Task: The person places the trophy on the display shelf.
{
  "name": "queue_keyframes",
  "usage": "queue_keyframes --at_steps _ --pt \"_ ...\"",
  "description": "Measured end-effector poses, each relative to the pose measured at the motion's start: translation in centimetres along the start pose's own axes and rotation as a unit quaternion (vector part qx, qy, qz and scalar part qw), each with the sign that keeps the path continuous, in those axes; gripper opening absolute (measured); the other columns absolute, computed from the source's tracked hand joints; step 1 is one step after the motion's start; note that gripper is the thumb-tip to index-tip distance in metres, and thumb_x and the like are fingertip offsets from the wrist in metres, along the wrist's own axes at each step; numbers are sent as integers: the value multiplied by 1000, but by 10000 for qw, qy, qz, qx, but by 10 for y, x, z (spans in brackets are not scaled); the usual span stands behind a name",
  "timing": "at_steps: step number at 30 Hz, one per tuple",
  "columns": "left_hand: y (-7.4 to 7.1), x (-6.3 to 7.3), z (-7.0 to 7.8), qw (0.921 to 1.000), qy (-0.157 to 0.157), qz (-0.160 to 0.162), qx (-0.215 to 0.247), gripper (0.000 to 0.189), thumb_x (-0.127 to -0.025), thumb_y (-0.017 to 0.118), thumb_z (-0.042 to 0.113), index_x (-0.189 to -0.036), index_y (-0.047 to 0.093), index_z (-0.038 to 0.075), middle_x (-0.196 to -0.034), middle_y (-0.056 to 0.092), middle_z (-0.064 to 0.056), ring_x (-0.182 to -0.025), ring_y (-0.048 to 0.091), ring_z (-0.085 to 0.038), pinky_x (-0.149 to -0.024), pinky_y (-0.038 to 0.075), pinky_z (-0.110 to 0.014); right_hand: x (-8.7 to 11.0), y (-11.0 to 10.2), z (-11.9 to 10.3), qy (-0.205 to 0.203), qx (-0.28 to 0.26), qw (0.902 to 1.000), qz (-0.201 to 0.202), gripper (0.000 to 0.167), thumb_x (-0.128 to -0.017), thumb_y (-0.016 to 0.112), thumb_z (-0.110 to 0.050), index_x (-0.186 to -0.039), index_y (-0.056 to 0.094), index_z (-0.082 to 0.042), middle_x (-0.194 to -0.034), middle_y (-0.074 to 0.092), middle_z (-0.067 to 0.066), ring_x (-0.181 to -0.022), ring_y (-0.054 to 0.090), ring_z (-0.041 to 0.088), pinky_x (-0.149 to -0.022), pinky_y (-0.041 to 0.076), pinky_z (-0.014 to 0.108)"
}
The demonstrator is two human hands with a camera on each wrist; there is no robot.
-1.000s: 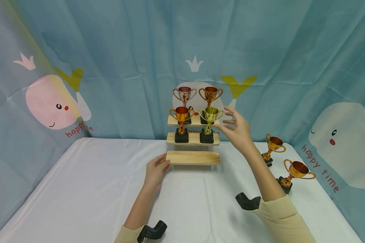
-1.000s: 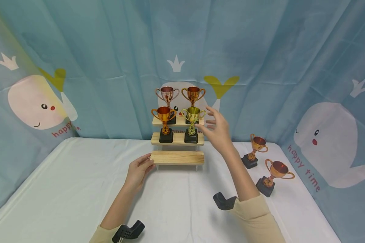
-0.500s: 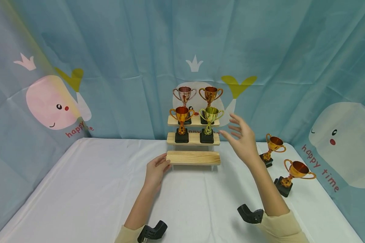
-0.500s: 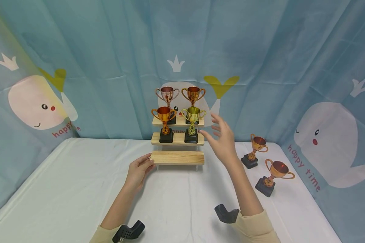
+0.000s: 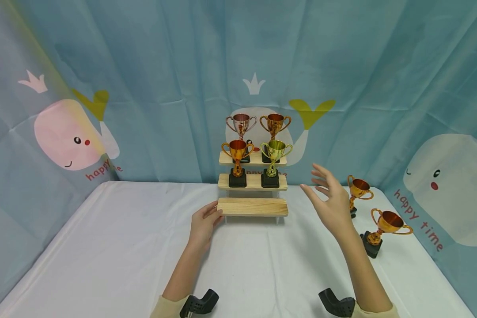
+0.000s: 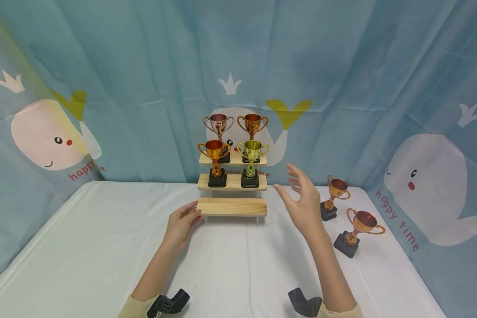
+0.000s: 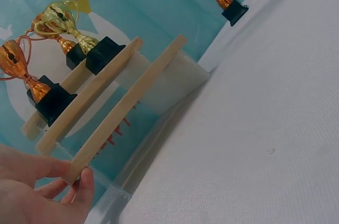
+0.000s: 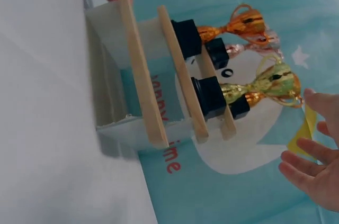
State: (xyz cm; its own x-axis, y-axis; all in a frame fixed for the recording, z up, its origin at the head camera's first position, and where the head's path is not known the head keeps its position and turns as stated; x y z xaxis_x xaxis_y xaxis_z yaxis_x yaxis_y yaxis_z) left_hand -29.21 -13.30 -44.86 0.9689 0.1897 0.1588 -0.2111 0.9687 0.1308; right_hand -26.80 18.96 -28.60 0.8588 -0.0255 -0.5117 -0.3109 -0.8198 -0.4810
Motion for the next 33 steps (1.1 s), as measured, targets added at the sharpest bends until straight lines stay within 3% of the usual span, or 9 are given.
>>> queue_keyframes --at_steps 7,10,14,15,18,22,29,33 --pt "-1 0 -1 10000 25 -18 -36 45 -105 61 -1 -148 53 -8 -139 60 -28 -113 66 -24 -92 62 -23 15 -19 -1 -198 347 9989 254 57 -99 75 -8 -151 53 -3 -140 63 23 -126 64 43 -106 54 49" --pt "-1 -1 -2 10000 11 0 -42 44 -105 61 -1 -148 54 -7 -139 60 -28 -114 67 -25 -94 62 -24 20 -27 -3 -308 446 9979 364 56 -98 76 -6 -150 55 -2 -139 64 23 -123 65 44 -107 54 25" --pt "-1 -1 -3 10000 -10 27 -25 44 -104 62 -1 -147 55 -7 -139 60 -28 -115 67 -25 -95 62 -26 25 -38 -4 -420 412 9969 530 55 -96 76 -2 -148 57 -2 -137 65 23 -120 65 43 -100 42 -1" --pt "-1 -1 -3 10000 -6 25 -20 44 -104 62 -1 -147 55 -7 -139 60 -28 -115 67 -25 -95 62 -25 26 -40 -4 -427 386 9967 569 55 -96 77 -1 -147 57 -2 -137 65 23 -120 65 41 -99 41 -2" --pt "-1 -2 -3 10000 4 16 -10 44 -104 61 -1 -147 54 -8 -139 60 -28 -115 67 -25 -94 62 -25 29 -48 -2 -395 335 9963 680 56 -95 78 0 -147 59 -4 -137 65 20 -119 65 17 -99 42 -2" --pt "-1 -3 -4 10000 0 26 -17 43 -104 61 -1 -147 55 -7 -139 61 -27 -114 67 -23 -94 62 -24 33 -55 -1 -411 341 9956 774 57 -93 78 3 -147 59 -4 -139 64 20 -115 55 -11 -99 43 -1" --pt "0 -3 -3 10000 27 52 21 43 -104 61 -3 -146 55 -8 -137 61 -28 -109 68 -21 -93 63 -24 37 -65 0 -330 378 9946 913 56 -92 77 7 -145 60 -1 -137 65 19 -116 53 -15 -100 44 0" --pt "0 -2 -3 10000 26 57 29 43 -104 61 -3 -146 54 -9 -137 61 -28 -110 68 -22 -92 63 -23 39 -74 -1 -359 400 9928 1071 56 -90 77 10 -143 62 0 -131 67 12 -114 56 -11 -101 45 2"
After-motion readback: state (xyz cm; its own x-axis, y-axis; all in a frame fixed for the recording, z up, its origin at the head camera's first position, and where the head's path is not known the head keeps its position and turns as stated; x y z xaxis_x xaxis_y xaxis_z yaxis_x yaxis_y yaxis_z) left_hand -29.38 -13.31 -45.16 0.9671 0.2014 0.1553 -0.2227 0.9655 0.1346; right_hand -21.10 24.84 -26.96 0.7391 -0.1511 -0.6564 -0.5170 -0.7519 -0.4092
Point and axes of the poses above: each hand's wrist, its own x-axis away from the middle knuckle, its own y-axis out of the palm, z = x × y, the point moved 10 cm from there along -x, towards the middle knuckle
